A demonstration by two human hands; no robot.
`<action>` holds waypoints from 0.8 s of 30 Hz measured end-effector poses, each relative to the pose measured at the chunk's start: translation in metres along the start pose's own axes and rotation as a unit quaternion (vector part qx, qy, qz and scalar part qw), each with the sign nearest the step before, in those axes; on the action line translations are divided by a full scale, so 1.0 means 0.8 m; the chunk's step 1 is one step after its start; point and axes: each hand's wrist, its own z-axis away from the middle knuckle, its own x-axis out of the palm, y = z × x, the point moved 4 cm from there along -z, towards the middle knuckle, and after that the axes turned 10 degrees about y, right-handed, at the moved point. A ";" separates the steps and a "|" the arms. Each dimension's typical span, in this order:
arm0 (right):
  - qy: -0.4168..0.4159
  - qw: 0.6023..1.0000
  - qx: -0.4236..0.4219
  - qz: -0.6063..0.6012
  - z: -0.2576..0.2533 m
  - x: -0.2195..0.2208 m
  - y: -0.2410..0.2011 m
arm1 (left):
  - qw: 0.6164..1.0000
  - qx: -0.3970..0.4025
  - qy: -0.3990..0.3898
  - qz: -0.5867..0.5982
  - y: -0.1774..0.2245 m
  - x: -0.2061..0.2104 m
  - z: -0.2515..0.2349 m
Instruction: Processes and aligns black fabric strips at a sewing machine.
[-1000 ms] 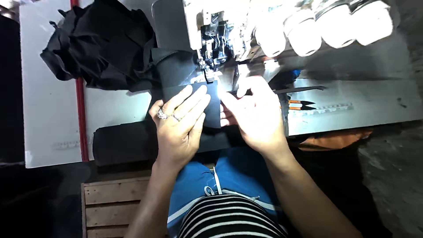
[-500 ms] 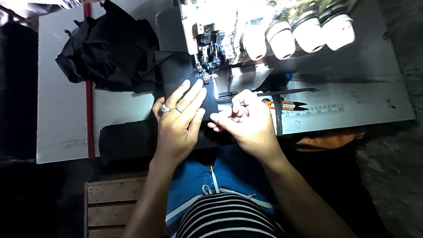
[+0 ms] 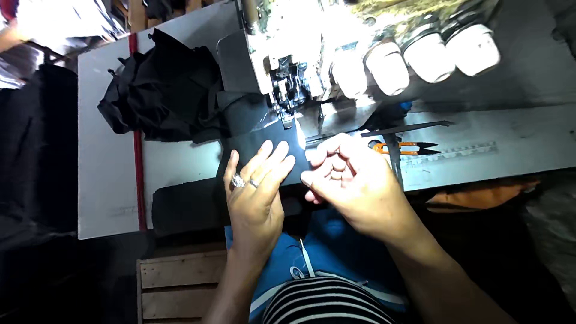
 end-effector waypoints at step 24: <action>-0.192 0.978 0.038 0.073 0.035 0.073 0.009 | 0.988 -0.147 0.018 -0.050 -0.123 -0.113 -0.145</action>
